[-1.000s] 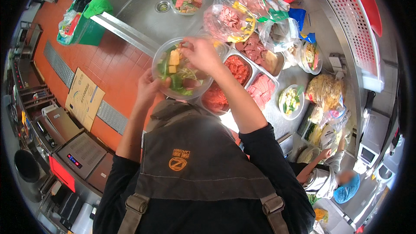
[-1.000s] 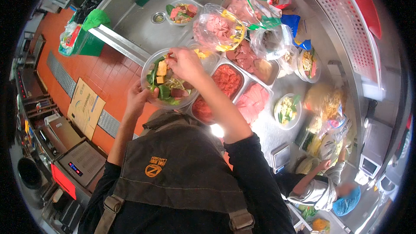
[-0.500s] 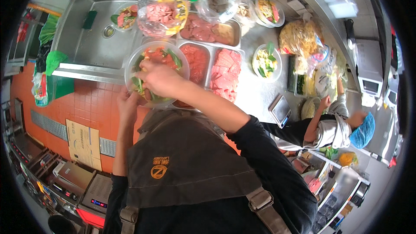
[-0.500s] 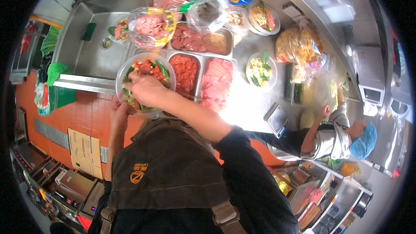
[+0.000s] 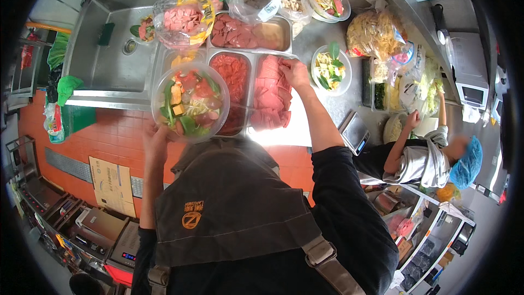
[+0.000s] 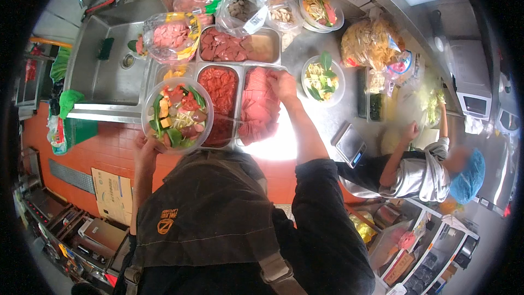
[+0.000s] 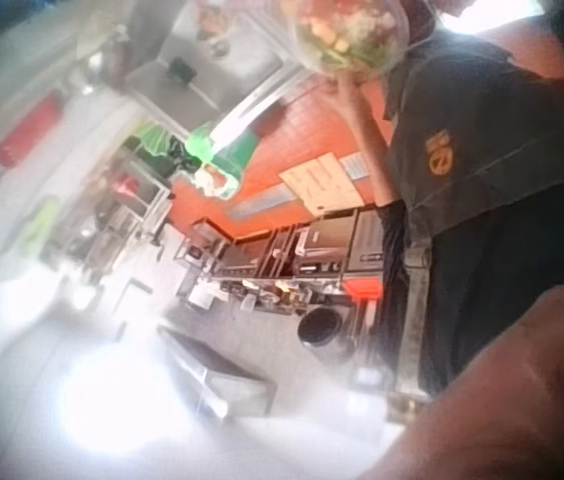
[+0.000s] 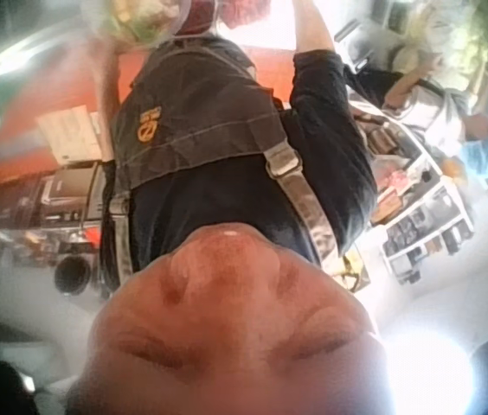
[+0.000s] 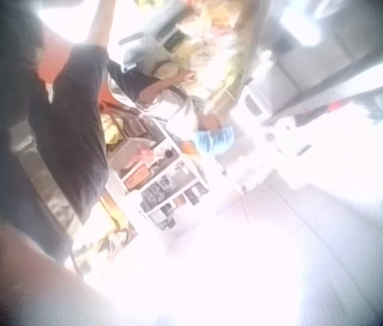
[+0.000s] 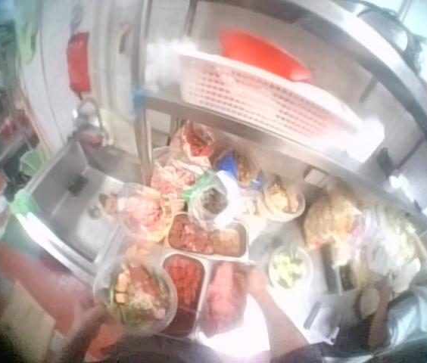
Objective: The person removes shredded vegetables from a black bag and places them into a clear plastic container. They then add various pre-portioned ingredients from metal trays, including sliced meats and vegetables, into the same container. The process is repeated for multiple containers.
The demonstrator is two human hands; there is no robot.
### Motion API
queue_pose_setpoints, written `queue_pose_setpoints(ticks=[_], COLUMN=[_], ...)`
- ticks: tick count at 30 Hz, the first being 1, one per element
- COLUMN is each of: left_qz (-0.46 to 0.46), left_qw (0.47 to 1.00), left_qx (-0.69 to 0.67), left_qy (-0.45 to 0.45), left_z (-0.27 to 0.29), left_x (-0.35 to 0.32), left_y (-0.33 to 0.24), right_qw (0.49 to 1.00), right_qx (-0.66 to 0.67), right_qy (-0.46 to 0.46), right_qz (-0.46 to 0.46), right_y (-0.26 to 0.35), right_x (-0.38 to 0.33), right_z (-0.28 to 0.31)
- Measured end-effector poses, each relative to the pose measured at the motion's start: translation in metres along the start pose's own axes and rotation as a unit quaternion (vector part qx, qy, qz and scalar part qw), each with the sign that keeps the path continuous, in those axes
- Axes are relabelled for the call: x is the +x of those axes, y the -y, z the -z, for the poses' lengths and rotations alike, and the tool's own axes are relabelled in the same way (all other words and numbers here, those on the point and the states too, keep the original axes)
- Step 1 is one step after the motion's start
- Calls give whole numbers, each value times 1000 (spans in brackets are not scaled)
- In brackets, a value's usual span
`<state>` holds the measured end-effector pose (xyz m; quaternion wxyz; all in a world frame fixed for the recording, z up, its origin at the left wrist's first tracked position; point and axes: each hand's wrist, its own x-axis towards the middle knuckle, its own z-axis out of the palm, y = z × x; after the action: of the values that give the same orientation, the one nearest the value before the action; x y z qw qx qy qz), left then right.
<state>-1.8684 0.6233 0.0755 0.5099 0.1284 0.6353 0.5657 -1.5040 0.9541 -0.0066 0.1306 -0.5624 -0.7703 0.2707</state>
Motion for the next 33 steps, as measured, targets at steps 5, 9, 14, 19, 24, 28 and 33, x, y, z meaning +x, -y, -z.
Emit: queue_pose_setpoints(ticks=[5,9,14,19,24,28,33], left_qz=[-9,-8,-13,-22,-10,-14,0], left_qw=[1000,1000,1000,1000,1000,1000,1000], left_qx=[5,9,16,11,10,4,9], left_qy=[-10,5,1,5,3,-1,12], left_z=[-15,-21,-25,-28,-33,-38,-43], left_x=[-6,-9,-8,-7,-5,-5,-7], left_y=[1,0,4,8,5,0,-10], right_qw=[998,991,981,975,973,968,955], right_qx=[-33,-71,-129,-156,-155,-161,-223], right_qy=[0,18,47,49,102,115,131], right_qz=[53,116,135,150,136,154,142], right_y=[-8,-12,-12,-10,-5,3,6], right_x=[5,5,4,12,18,17,23], right_z=[-4,0,1,-2,7,14,9])
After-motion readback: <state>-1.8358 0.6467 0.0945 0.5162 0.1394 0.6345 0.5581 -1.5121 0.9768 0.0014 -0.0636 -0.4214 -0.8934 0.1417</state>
